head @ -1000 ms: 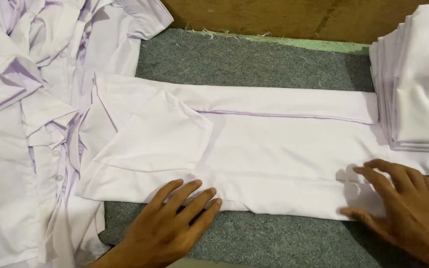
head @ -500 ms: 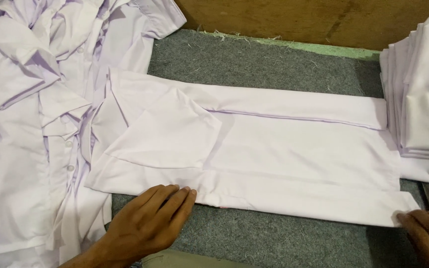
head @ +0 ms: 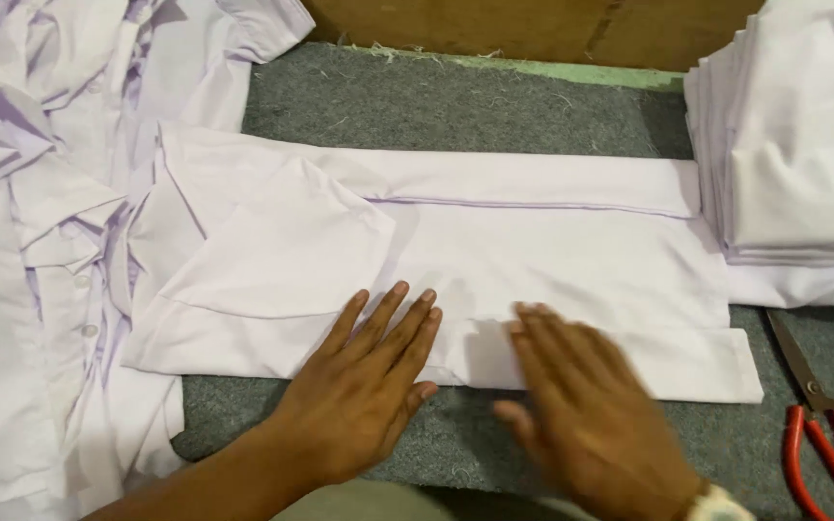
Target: A person neatly folds a white long-sleeved shirt on a work surface, smoothing the fabric and aligning the sleeves.
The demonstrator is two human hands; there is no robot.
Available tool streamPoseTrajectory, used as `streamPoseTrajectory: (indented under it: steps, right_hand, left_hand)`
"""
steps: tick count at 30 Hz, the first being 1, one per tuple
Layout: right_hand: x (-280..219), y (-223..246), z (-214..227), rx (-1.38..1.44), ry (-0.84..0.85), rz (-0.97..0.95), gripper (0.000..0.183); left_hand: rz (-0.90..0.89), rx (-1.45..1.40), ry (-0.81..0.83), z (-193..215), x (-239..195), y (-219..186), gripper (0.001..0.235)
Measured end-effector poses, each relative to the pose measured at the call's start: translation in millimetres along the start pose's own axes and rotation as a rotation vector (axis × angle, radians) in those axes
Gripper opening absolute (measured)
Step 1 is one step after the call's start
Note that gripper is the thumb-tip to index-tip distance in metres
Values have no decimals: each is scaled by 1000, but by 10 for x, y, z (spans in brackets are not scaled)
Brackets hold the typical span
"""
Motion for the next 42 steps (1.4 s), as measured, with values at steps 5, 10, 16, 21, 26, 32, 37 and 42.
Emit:
streamPoseTrajectory:
  steps: [5, 10, 16, 21, 26, 32, 37, 42]
  right_hand:
    - [252, 295, -382, 157, 101, 184, 77]
    - [15, -319, -343, 36, 163, 106, 75]
    - [-435, -1083, -278, 29, 210, -67, 76]
    - [-553, -1238, -268, 31, 165, -111, 74]
    - [-556, -1244, -294, -2, 177, -117, 76]
    - [-592, -1316, -375, -61, 182, -91, 84]
    - [172, -945, -1, 56, 120, -108, 80]
    - [1328, -282, -39, 353, 287, -201, 63]
  left_hand:
    - [144, 118, 138, -334, -14, 191, 70]
    - [127, 247, 137, -315, -86, 212, 73]
    - [183, 124, 60, -209, -67, 215, 79]
    - [173, 96, 10, -153, -116, 354, 82]
    - [379, 172, 239, -167, -340, 868, 77]
    - [465, 151, 233, 219, -356, 1030, 71]
    - [776, 184, -36, 1030, -774, 1010, 59]
    - [1433, 0, -1, 1146, -1371, 1124, 40]
Point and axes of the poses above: each hand's wrist, its own x-axis towards the middle knuckle, its own z-axis out of the back of the hand, y = z × x, the point moved 6 cm from there along x, towards the middle knuckle, and after that the axes turned 6 degrees about -z, right-handed, at the moved point
